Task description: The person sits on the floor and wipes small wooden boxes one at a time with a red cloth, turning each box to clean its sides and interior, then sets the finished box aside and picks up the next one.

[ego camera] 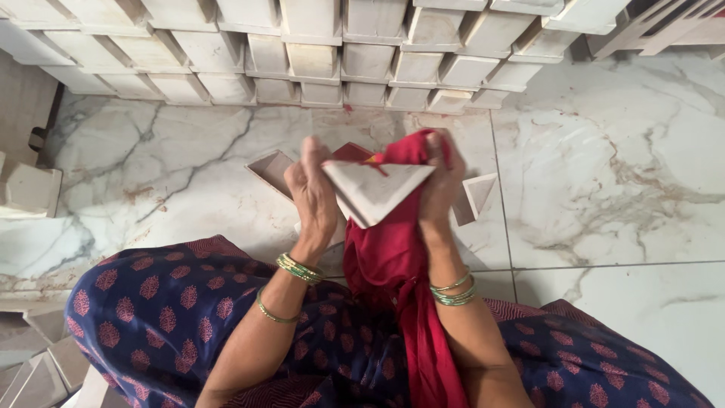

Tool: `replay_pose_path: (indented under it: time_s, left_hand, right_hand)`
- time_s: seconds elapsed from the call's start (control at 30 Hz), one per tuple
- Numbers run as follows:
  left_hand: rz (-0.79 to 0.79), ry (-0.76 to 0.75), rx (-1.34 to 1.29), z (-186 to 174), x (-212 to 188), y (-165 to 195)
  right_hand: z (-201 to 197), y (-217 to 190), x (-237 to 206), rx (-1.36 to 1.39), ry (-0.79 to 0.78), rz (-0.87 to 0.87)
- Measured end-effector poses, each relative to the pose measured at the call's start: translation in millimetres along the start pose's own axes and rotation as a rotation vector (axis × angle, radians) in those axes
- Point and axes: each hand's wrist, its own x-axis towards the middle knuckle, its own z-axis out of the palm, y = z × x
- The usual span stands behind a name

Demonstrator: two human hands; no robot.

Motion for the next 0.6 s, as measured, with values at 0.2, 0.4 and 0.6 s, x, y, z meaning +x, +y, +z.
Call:
replay_pose_path:
  time_s: [0.2,0.4,0.6]
  left_hand:
    - [0.594,-0.452,0.278,-11,-3,50]
    - [0.265,-0.369,0.358,23,-48,45]
    - [0.054,-0.248,0.206,18,-44,15]
  right_hand:
    - [-25,-40,4,-0.347,-0.114,-0.346]
    - [4,-70,-23,-0.475,-0.007,-0.493]
    - [24,-73,-35,-0.564,-0.065,-0.726]
